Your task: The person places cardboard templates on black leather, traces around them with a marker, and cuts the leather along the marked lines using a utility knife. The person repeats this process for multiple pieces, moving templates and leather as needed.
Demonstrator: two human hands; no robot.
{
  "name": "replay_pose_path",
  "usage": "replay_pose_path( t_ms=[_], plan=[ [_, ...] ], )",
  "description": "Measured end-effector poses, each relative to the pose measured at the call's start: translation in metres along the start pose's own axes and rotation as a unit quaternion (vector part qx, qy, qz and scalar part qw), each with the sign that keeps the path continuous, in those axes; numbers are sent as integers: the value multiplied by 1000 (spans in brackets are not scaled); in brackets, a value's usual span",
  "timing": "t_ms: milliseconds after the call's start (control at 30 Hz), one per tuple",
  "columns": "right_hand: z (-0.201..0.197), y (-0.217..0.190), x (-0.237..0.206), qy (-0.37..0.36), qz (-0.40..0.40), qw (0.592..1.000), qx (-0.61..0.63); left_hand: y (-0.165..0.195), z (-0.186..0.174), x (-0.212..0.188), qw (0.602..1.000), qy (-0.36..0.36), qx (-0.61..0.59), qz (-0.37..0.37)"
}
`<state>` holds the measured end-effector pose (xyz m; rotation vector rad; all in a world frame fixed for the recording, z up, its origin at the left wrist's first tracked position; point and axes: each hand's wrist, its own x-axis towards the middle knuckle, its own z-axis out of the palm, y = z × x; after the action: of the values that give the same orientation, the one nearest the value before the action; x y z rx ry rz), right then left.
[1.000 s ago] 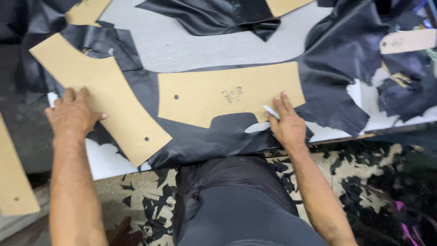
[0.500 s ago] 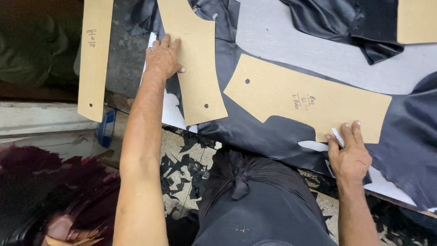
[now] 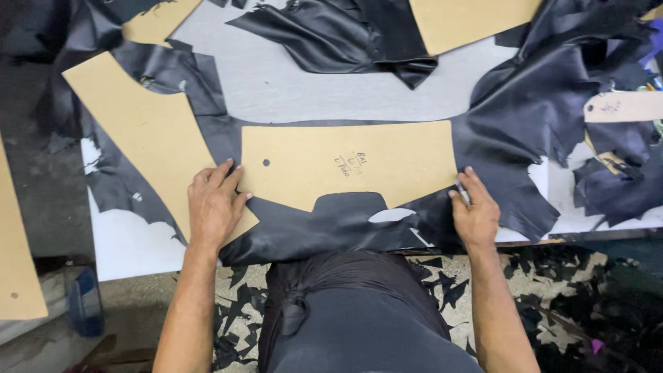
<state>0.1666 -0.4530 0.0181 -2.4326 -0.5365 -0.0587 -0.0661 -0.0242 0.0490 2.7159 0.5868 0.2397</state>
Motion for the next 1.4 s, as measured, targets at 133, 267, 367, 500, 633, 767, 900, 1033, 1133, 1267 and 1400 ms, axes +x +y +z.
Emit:
replay_pose_path(
  t_ms=[133,267,367,500,633,767,900,1033,1133,1267,1400],
  plan=[
    [4,0,-4,2,-47,999,-23,-7,11,0,1000,-11,16,-11],
    [14,7,-11,15,-101,991,-87,-14,17,-1,999,-2,33,-13],
    [23,11,-17,14,-113,989,-94,-15,12,-2,999,-7,20,-38],
    [34,15,-20,5,-97,985,-143,-12,1,-3,999,-2,-7,-53],
    [35,14,-16,-8,-86,984,-155,-10,-2,-3,998,1,-11,-60],
    [28,9,-9,2,-89,988,-127,-9,3,-3,999,18,-18,-35],
    [21,4,-9,9,-59,995,-75,-4,9,-2,999,-9,13,-29],
    [21,-1,-9,8,-24,999,-28,-3,14,0,998,-16,53,-21],
    [22,-4,-9,8,-14,1000,-7,-5,18,0,996,-30,84,-19],
    [21,-9,-8,15,-9,1000,22,-5,21,2,995,-16,100,-7],
    [20,-12,-7,17,-26,999,-17,-4,20,6,993,-43,106,-13]
  ],
)
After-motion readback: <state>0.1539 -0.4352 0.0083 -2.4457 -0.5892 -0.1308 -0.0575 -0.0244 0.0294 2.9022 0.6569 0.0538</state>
